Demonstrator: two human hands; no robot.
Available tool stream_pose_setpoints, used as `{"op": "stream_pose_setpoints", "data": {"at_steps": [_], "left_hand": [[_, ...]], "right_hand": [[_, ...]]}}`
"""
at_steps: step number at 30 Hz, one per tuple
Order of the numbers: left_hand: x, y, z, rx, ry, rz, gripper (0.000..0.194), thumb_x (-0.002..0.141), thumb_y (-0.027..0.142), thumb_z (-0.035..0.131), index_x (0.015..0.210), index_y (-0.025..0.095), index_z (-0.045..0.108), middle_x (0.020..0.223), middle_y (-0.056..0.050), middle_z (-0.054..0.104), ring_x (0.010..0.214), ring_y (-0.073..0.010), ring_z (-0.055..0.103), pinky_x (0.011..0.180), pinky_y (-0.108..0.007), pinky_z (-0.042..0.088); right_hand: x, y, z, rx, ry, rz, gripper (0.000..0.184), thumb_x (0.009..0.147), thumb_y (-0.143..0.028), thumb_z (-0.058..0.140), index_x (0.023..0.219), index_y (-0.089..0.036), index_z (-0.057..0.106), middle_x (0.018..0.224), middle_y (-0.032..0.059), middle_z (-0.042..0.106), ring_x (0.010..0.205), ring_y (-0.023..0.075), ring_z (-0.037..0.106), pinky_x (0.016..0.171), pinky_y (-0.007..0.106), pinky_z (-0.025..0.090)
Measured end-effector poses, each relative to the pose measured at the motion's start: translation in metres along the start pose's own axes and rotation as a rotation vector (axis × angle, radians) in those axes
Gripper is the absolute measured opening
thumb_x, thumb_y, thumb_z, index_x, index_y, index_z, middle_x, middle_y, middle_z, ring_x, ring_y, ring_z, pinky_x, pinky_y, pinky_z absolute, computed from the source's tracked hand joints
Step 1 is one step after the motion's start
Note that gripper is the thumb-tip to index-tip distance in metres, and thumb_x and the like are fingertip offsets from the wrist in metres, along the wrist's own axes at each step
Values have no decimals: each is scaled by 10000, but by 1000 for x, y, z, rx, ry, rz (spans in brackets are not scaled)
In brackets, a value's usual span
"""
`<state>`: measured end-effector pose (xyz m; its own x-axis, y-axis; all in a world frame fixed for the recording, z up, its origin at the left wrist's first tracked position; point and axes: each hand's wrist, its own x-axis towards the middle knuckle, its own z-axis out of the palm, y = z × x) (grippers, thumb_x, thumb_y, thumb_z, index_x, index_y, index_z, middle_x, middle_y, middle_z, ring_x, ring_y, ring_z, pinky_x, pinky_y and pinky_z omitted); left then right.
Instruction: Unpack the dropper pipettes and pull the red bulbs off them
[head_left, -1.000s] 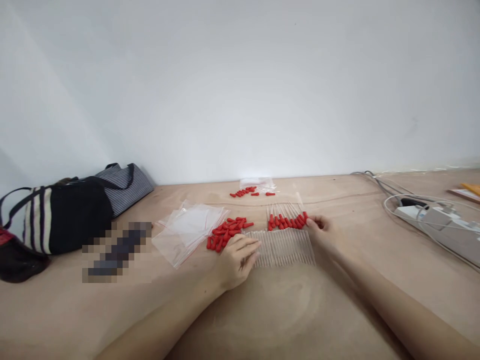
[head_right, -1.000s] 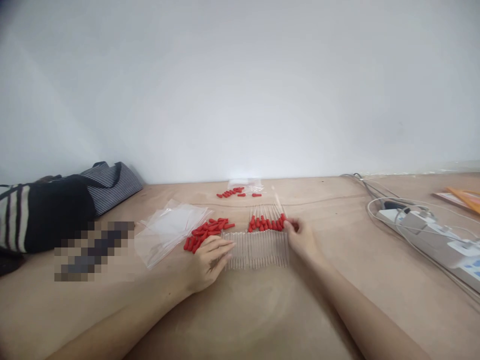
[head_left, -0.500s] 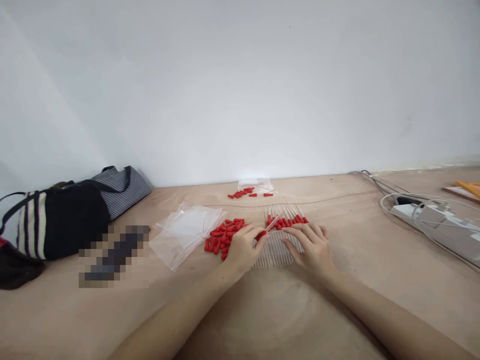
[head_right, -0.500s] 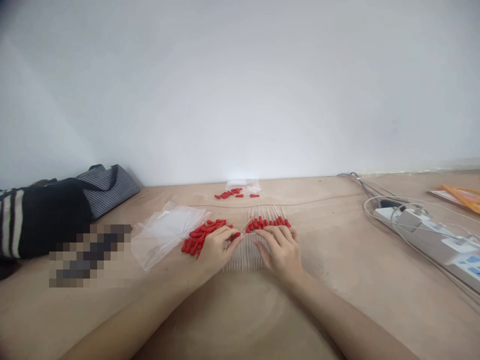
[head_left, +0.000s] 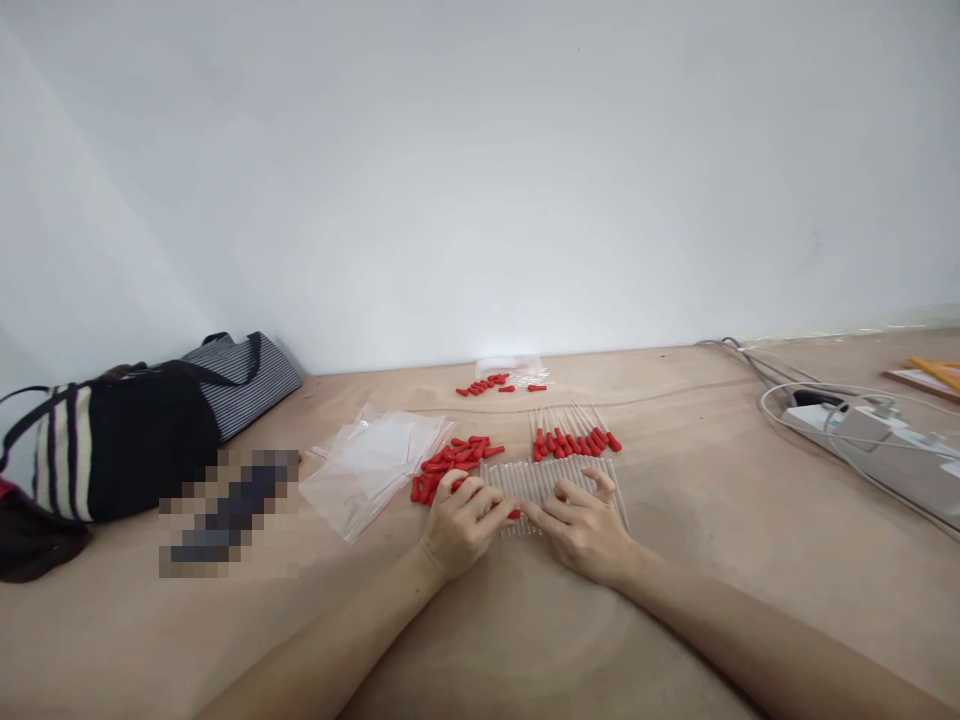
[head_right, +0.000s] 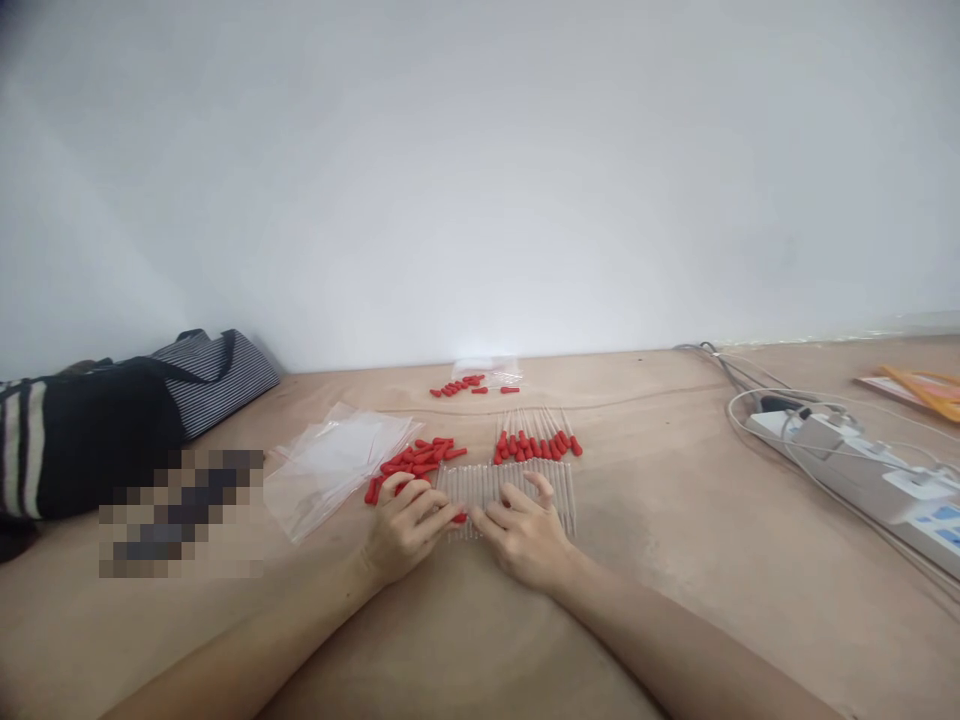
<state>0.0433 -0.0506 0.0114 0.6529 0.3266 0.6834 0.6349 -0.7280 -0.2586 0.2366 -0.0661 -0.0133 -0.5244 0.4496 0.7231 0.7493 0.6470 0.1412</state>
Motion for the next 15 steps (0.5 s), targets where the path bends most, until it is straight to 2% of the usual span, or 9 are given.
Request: {"op": "stream_pose_setpoints", "data": {"at_steps": [5, 10, 12, 15], "left_hand": [[-2, 2, 2, -38, 40, -26, 180, 848, 278, 490, 735, 220, 617, 570, 28, 577, 600, -120, 471, 766, -339, 303], [-7, -4, 3, -14, 131, -33, 209, 849, 193, 466, 703, 205, 614, 541, 22, 541, 602, -125, 466, 750, -345, 320], [-11, -11, 1, 2, 144, -71, 176, 834, 198, 496, 707, 199, 617, 554, 16, 543, 605, -129, 469, 710, -329, 335], [-14, -22, -1, -31, 140, -105, 106, 810, 236, 544, 767, 193, 630, 611, -5, 562, 620, -138, 481, 643, -293, 367]], "right_hand": [[-4, 0, 2, 10, 23, -12, 273, 801, -111, 398, 915, -254, 601, 537, -49, 557, 638, 103, 458, 857, 362, 158], [-9, 5, 1, 28, 128, -27, 244, 793, -122, 423, 902, -244, 603, 505, -60, 537, 620, 97, 448, 846, 356, 166], [-11, 11, -4, 39, 126, 53, 244, 799, -120, 419, 884, -245, 610, 500, -56, 538, 621, 101, 455, 839, 362, 170], [-13, 24, -12, 73, 77, 257, 232, 824, -160, 415, 897, -246, 618, 582, -29, 600, 651, 121, 490, 796, 350, 204]]}}
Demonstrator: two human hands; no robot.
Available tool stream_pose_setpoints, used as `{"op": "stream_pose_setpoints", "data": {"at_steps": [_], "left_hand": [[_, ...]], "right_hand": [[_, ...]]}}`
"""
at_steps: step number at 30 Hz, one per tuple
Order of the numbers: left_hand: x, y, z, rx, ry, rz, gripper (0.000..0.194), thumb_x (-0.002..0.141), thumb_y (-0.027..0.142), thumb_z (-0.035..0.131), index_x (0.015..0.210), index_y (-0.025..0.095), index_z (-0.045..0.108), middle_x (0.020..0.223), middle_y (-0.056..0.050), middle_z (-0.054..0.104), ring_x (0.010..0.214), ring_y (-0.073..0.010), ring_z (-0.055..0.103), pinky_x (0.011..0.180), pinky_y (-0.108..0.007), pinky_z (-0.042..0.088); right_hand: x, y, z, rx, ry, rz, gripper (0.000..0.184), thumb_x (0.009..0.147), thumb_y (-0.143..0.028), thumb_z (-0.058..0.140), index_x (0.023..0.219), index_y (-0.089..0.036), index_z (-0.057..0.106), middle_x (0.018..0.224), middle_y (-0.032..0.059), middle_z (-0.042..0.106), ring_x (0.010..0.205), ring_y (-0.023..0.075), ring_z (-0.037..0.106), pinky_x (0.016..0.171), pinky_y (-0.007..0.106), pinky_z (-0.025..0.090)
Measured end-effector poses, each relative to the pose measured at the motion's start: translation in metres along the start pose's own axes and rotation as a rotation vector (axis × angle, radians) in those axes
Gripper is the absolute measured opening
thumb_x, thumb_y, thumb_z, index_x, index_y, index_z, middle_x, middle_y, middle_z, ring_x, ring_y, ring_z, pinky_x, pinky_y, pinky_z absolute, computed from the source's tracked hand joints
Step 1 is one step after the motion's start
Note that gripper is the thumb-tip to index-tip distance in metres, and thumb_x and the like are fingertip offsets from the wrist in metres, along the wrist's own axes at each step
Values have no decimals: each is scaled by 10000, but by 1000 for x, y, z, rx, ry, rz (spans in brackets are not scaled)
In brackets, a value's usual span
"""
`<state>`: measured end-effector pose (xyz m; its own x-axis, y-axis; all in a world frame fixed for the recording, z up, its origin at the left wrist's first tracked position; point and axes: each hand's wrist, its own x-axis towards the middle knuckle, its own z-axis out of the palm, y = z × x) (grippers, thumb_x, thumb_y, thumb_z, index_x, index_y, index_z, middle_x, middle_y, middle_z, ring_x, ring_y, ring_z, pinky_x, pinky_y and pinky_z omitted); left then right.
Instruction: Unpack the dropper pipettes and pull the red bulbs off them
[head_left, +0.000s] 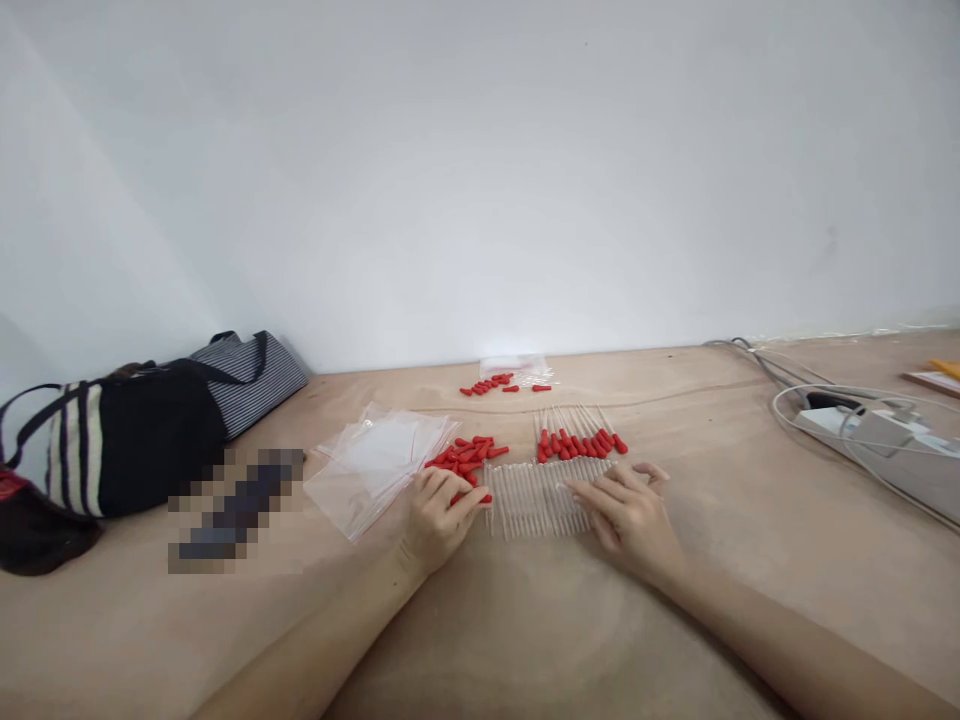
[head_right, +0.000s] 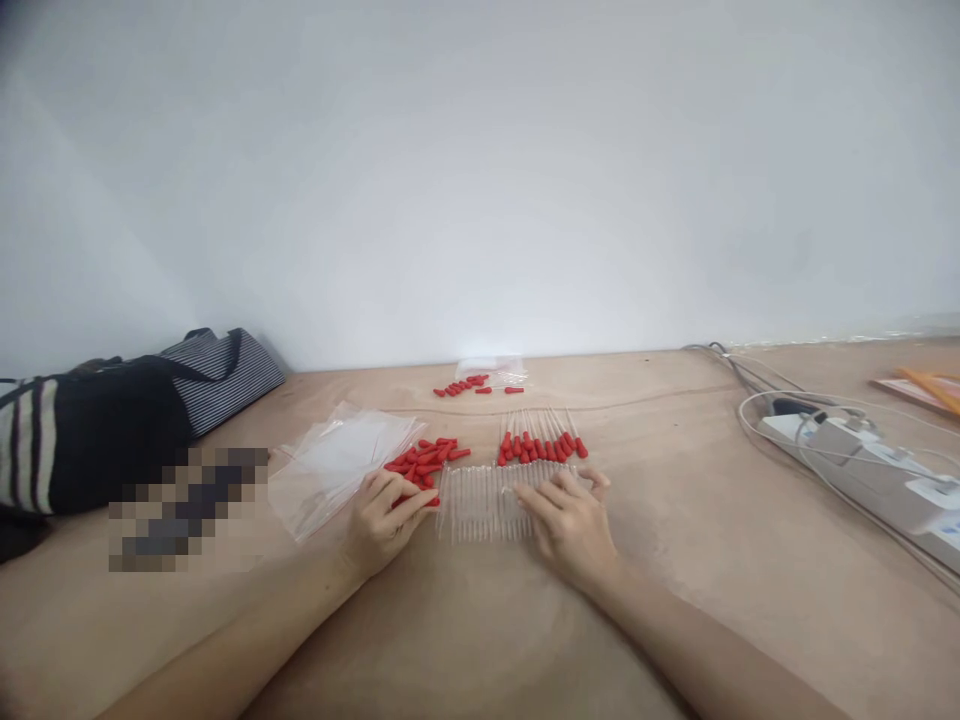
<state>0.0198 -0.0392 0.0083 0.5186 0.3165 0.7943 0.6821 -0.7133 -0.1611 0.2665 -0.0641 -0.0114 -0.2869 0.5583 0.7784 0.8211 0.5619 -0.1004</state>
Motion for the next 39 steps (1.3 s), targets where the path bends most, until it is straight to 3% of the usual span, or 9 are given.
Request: {"op": "stream_pose_setpoints", "data": {"at_steps": [3, 6, 10, 18, 24, 26, 32, 35, 39], "left_hand": [[8, -9, 5, -92, -98, -112, 143, 831, 237, 507, 853, 175, 634, 706, -32, 575, 661, -143, 517, 633, -271, 410], [26, -14, 15, -163, -331, -296, 135, 821, 222, 514, 880, 172, 625, 791, -36, 593, 717, -141, 554, 653, -256, 429], [50, -16, 34, -124, -555, -375, 95, 741, 267, 609, 785, 184, 617, 774, -13, 633, 749, -178, 564, 674, -292, 411], [59, -18, 67, -41, -558, -406, 96, 690, 270, 640, 659, 180, 621, 739, -42, 611, 797, -229, 540, 724, -361, 371], [59, -11, 53, -43, -481, -438, 128, 759, 288, 573, 728, 176, 629, 794, -46, 605, 831, -208, 528, 746, -338, 384], [54, -1, 41, -103, -470, -356, 144, 793, 292, 534, 777, 189, 635, 822, -38, 613, 842, -189, 529, 780, -328, 378], [37, 51, 27, -452, -596, 331, 363, 798, 465, 493, 1102, 275, 550, 1240, -50, 491, 1175, -230, 381, 995, -425, 221], [43, 72, 36, -467, -672, 422, 411, 813, 483, 450, 1173, 288, 491, 1340, -49, 386, 1274, -254, 235, 1021, -507, 126], [55, 83, 51, -470, -720, 404, 461, 821, 479, 433, 1229, 266, 429, 1340, -61, 389, 1291, -279, 190, 993, -590, 105]], "right_hand": [[3, 18, -6, -17, -126, 222, 232, 834, -209, 399, 893, -232, 622, 754, 9, 656, 714, 149, 542, 719, 312, 259], [3, 41, -7, -24, -286, 436, 270, 827, -206, 361, 798, -199, 630, 781, 39, 652, 718, 161, 572, 658, 271, 320], [2, 66, -8, -30, -456, 567, 260, 802, -182, 373, 746, -157, 625, 772, 86, 626, 744, 172, 579, 643, 243, 368], [-3, 66, -2, -50, -487, 634, 215, 745, -96, 408, 775, -143, 615, 785, 81, 619, 754, 160, 579, 689, 236, 390], [-3, 63, 3, -1, -493, 636, 210, 748, -112, 432, 853, -139, 612, 847, 78, 634, 792, 160, 586, 687, 224, 403], [-2, 62, 4, 8, -491, 634, 211, 756, -121, 431, 858, -134, 615, 838, 82, 635, 783, 167, 588, 680, 229, 406], [3, 58, 8, 41, -466, 615, 231, 763, -116, 425, 858, -130, 634, 844, 90, 638, 783, 169, 592, 713, 238, 412], [3, 57, 10, 56, -453, 606, 248, 755, -105, 423, 869, -135, 642, 847, 88, 648, 796, 174, 595, 726, 247, 416], [2, 62, 11, 68, -438, 613, 259, 760, -127, 421, 884, -139, 649, 886, 92, 659, 818, 181, 605, 736, 264, 426]]}}
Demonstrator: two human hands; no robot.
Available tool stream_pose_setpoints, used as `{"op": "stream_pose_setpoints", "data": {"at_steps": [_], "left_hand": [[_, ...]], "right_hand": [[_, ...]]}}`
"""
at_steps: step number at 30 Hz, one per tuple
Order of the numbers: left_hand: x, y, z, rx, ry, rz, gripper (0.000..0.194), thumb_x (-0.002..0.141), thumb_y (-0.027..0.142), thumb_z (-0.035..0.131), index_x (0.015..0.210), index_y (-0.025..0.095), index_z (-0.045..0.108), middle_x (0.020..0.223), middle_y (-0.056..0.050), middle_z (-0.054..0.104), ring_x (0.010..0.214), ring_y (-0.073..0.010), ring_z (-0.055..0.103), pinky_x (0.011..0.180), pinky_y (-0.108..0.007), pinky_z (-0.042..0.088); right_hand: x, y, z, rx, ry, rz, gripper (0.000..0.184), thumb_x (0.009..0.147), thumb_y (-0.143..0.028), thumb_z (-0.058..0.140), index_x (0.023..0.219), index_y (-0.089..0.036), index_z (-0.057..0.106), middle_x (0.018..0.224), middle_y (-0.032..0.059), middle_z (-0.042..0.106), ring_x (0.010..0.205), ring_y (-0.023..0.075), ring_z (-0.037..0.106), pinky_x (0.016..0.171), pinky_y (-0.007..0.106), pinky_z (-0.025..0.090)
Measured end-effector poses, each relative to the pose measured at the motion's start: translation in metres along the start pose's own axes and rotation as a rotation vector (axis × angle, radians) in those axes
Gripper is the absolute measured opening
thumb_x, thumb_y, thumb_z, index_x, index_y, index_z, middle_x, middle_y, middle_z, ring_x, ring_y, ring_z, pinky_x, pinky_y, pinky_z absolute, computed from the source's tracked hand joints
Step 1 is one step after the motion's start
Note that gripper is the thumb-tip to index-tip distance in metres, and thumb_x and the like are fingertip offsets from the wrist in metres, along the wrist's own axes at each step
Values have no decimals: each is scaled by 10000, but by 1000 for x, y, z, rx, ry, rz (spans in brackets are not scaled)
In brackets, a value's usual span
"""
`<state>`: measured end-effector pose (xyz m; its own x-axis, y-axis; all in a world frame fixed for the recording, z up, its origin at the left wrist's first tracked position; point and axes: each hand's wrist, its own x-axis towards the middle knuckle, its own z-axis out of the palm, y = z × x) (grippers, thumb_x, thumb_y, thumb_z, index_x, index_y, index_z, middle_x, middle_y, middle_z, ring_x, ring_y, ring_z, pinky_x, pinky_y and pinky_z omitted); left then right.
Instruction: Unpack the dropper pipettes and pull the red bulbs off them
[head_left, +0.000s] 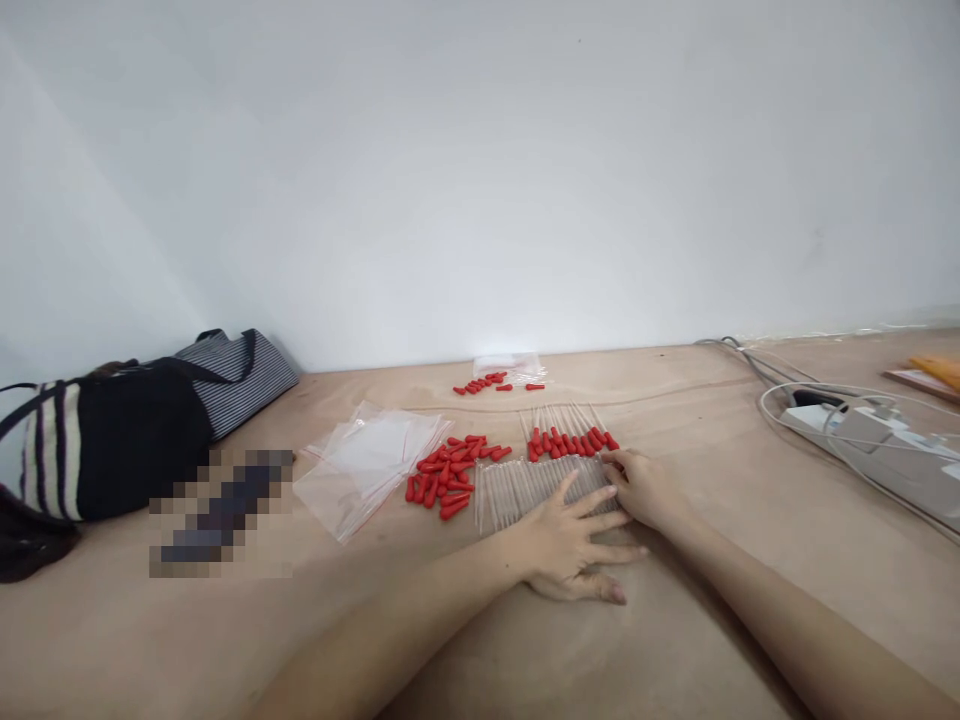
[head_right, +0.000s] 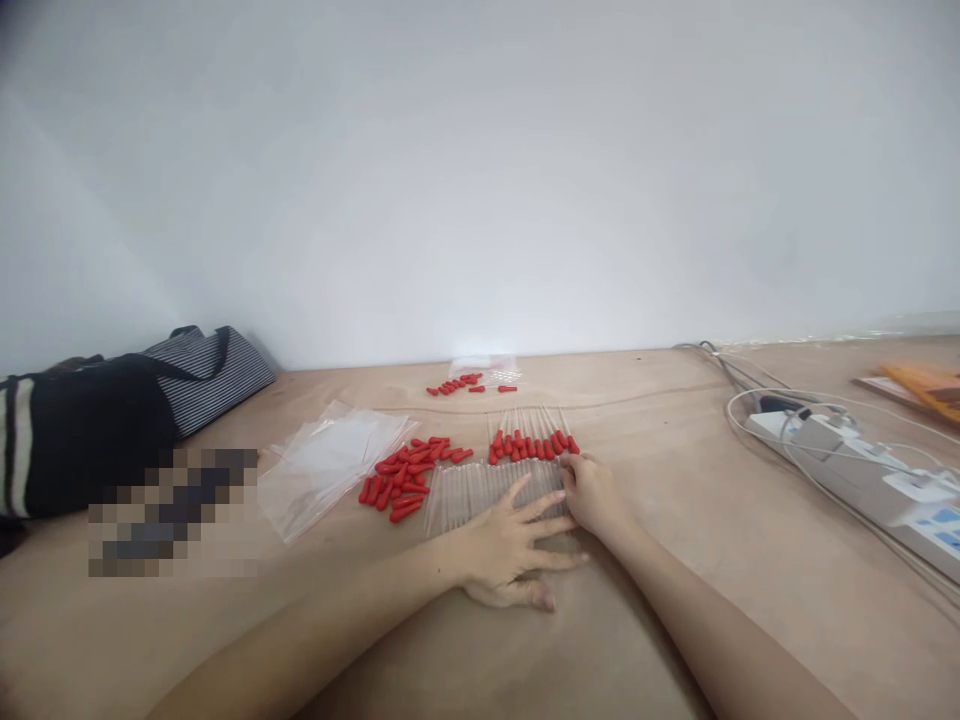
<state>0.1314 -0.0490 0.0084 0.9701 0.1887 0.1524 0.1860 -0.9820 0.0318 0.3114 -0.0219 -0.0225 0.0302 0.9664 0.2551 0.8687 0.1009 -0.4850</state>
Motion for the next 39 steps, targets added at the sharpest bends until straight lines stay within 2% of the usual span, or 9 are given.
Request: {"op": "stream_pose_setpoints", "data": {"at_steps": [4, 10, 15, 19, 22, 26, 30, 35, 39], "left_hand": [[5, -7, 5, -16, 73, -64, 494, 807, 465, 466, 1237, 226, 417, 1313, -82, 426, 1274, -279, 240, 983, -614, 87], [2, -13, 6, -11, 126, -74, 469, 782, 441, 518, 1214, 276, 439, 1288, -63, 459, 1254, -267, 293, 994, -584, 109], [-2, -10, 7, 5, 175, -42, 426, 803, 451, 482, 1186, 266, 466, 1284, -66, 465, 1242, -261, 313, 1006, -565, 56], [-18, -3, 8, 13, 237, -4, 297, 855, 370, 421, 1082, 223, 542, 1150, -63, 581, 1185, -214, 400, 1033, -496, 77], [-40, 3, 5, 17, 286, -9, 230, 864, 304, 411, 1002, 221, 576, 1014, -42, 646, 1108, -179, 475, 1027, -418, 176], [-69, 7, -3, 39, 379, -69, 181, 828, 238, 458, 951, 214, 588, 915, -31, 666, 991, -170, 539, 969, -364, 294], [-83, 8, -9, 36, 447, -131, 181, 804, 187, 469, 935, 212, 591, 841, -20, 667, 899, -168, 559, 907, -360, 351], [-79, 5, -8, -44, 519, -215, 180, 794, 189, 482, 908, 217, 618, 833, -43, 654, 853, -177, 556, 797, -344, 418], [-61, -1, -12, -233, 622, -431, 203, 821, 201, 452, 894, 177, 641, 803, -62, 642, 740, -151, 568, 693, -280, 456]], "right_hand": [[4, 6, -2, 28, -5, -17, 276, 771, -135, 399, 881, -147, 652, 920, 77, 665, 847, 170, 609, 750, 257, 435], [7, 6, -4, 58, -7, -34, 224, 753, -167, 446, 829, -172, 657, 863, 44, 674, 785, 151, 613, 704, 232, 438], [15, 13, -9, 37, 80, 61, 213, 769, -254, 451, 786, -164, 643, 753, 50, 661, 668, 148, 599, 618, 231, 421], [28, 25, -9, -2, 168, 170, 309, 762, -346, 475, 873, -100, 624, 863, 132, 638, 743, 182, 599, 631, 255, 417], [34, 30, -6, -2, 162, 194, 337, 750, -403, 489, 855, -121, 642, 874, 128, 640, 746, 182, 602, 621, 249, 414], [35, 29, -1, 22, 136, 206, 291, 722, -429, 510, 715, -178, 659, 749, 77, 658, 712, 191, 603, 593, 254, 400], [32, 30, 1, 64, 160, 258, 251, 724, -375, 497, 662, -183, 646, 679, 80, 657, 678, 202, 602, 559, 262, 380], [29, 27, -6, 179, 238, 331, 275, 728, -387, 476, 698, -166, 637, 671, 100, 655, 658, 210, 603, 542, 267, 382], [21, 4, -7, 365, 245, 298, 396, 774, -458, 388, 779, -136, 619, 731, 94, 664, 679, 195, 611, 549, 255, 423]]}}
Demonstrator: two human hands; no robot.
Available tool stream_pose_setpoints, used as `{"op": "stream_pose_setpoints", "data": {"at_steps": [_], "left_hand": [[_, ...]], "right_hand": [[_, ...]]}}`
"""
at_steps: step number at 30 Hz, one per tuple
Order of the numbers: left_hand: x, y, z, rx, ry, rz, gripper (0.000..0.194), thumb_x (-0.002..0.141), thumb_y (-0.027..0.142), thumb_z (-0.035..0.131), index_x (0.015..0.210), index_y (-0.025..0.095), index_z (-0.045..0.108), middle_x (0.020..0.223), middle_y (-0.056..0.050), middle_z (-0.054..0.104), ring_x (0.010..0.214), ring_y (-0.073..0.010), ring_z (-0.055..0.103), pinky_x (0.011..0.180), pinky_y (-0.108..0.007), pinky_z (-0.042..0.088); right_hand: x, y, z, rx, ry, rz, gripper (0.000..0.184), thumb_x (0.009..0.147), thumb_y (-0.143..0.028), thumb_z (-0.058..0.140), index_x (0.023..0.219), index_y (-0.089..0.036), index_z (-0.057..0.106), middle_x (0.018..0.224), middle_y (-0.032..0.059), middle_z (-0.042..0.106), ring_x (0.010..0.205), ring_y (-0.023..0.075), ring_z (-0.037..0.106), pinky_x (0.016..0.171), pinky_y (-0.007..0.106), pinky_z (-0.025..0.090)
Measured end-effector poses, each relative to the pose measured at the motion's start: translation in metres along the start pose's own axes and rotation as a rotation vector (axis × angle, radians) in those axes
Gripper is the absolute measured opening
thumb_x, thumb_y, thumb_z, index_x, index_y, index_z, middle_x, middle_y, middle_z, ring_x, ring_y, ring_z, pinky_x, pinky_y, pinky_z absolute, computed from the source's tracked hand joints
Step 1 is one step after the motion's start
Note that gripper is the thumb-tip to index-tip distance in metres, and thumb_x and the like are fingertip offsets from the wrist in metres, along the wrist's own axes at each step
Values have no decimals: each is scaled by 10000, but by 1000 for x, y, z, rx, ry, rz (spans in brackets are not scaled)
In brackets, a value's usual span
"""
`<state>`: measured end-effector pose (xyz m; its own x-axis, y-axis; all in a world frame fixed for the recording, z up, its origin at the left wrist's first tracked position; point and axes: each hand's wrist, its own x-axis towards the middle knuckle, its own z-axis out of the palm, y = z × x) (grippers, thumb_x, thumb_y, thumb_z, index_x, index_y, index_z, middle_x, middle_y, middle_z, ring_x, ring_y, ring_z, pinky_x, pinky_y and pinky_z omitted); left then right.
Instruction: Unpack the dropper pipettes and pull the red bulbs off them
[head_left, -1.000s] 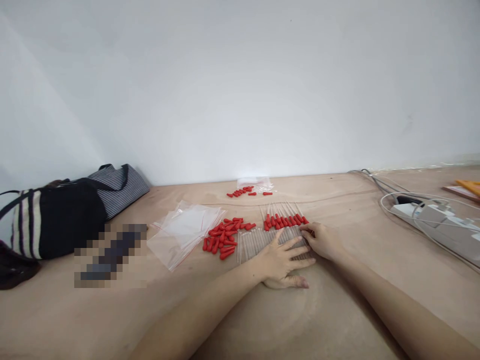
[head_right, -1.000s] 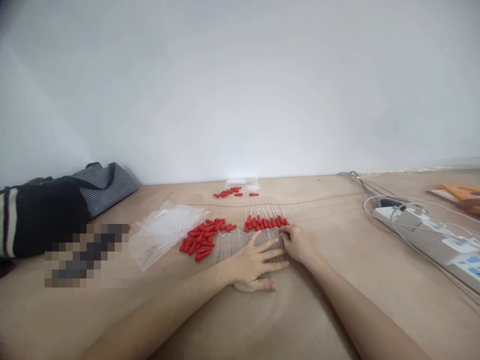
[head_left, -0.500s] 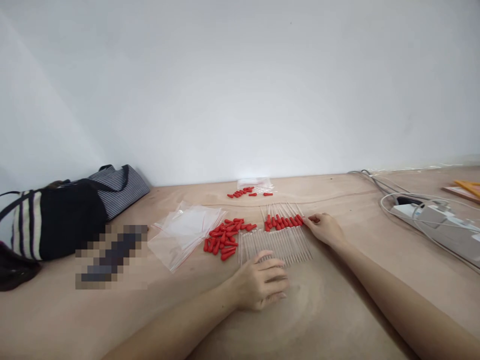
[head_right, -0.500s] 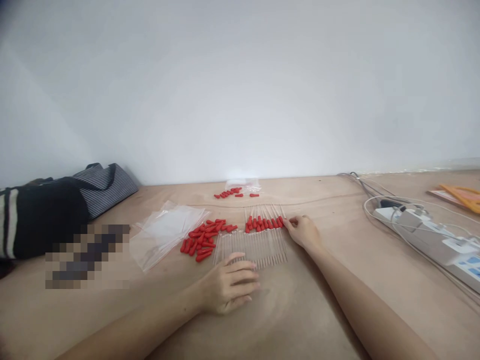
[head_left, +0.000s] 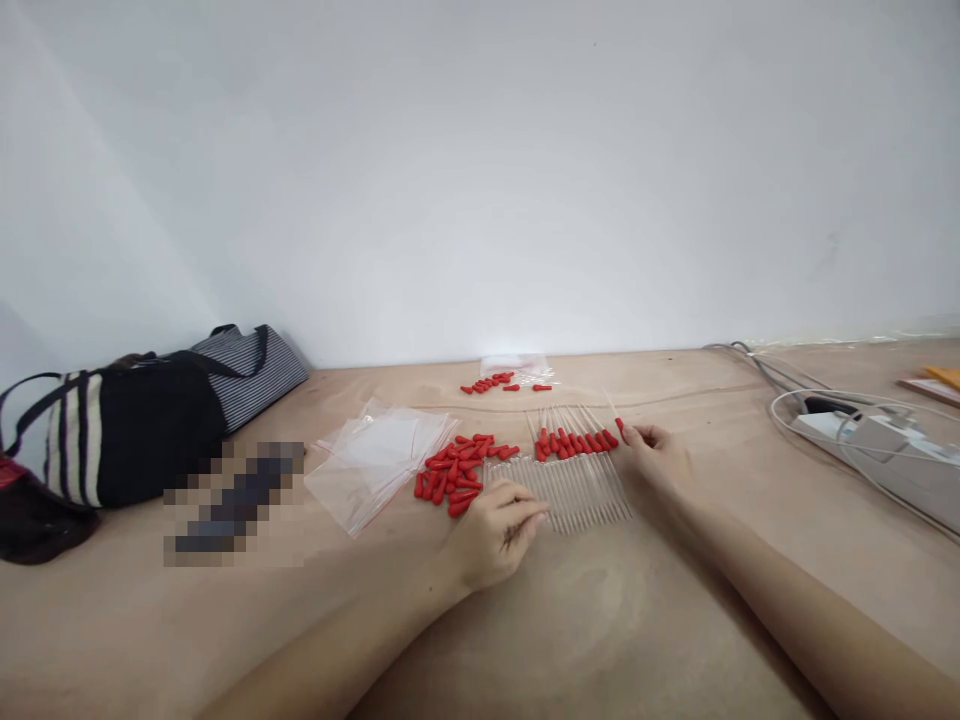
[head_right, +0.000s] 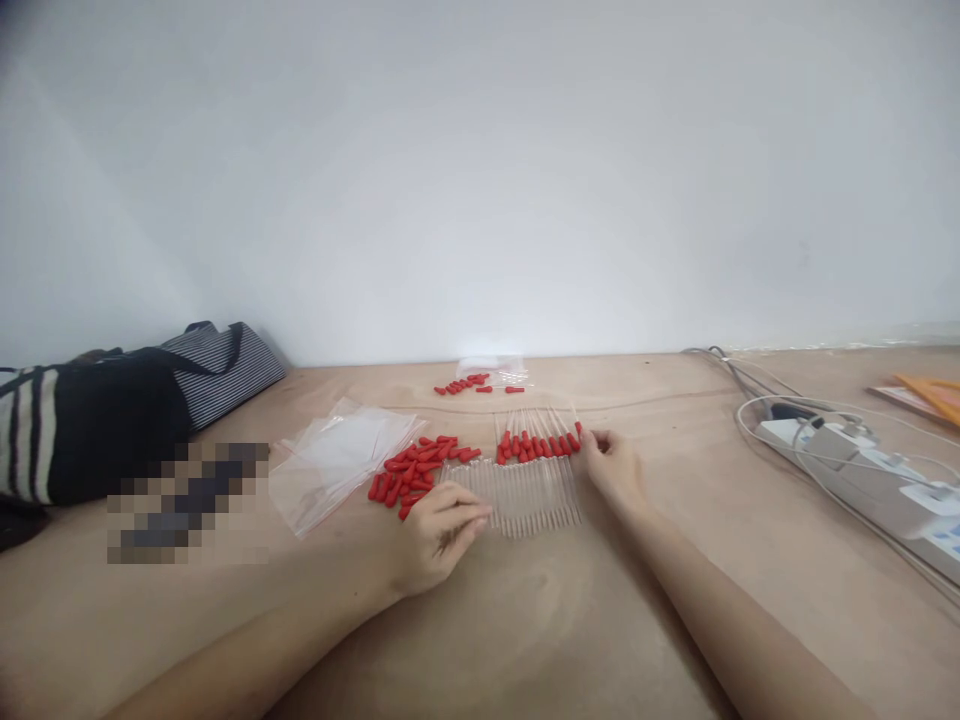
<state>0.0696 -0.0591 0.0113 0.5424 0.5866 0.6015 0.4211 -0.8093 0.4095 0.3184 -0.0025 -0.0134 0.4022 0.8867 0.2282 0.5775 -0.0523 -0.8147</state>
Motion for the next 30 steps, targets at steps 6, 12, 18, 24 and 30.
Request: {"op": "stream_pose_setpoints", "data": {"at_steps": [6, 12, 18, 24, 30], "left_hand": [[39, 4, 23, -262, -39, -484, 303, 855, 304, 381, 778, 163, 638, 702, -10, 638, 661, -157, 581, 606, -268, 467], [40, 3, 40, -435, 98, -606, 216, 862, 241, 357, 804, 165, 550, 776, -25, 636, 698, -140, 600, 631, -254, 493], [18, -9, 8, -4, 113, -319, 128, 839, 229, 432, 839, 188, 554, 809, -23, 624, 750, -157, 566, 718, -294, 446], [-9, -27, -9, 239, 126, -47, 127, 849, 253, 466, 882, 199, 575, 801, -27, 629, 813, -171, 538, 769, -303, 409], [-8, -22, -4, 295, 178, 100, 145, 858, 232, 463, 903, 198, 596, 772, -19, 649, 791, -157, 532, 766, -288, 390]], "right_hand": [[-51, -35, 23, 405, -253, -130, 428, 694, -567, 500, 691, -150, 592, 659, 54, 643, 623, 160, 582, 581, 261, 457], [-70, -45, 26, 463, -425, -282, 350, 771, -481, 463, 753, -167, 614, 712, 44, 643, 657, 149, 566, 598, 259, 441], [-70, -44, 12, -35, -33, -614, 308, 779, -405, 499, 558, -194, 534, 538, 7, 547, 566, 130, 468, 604, 269, 338], [-75, -47, 14, -312, 0, -981, 164, 816, -322, 505, 932, -271, 609, 884, 10, 658, 869, 163, 528, 870, 362, 186], [-82, -44, 32, -358, 34, -1113, 231, 832, -148, 442, 950, -274, 596, 661, -43, 636, 767, 112, 537, 933, 383, 99]]}}
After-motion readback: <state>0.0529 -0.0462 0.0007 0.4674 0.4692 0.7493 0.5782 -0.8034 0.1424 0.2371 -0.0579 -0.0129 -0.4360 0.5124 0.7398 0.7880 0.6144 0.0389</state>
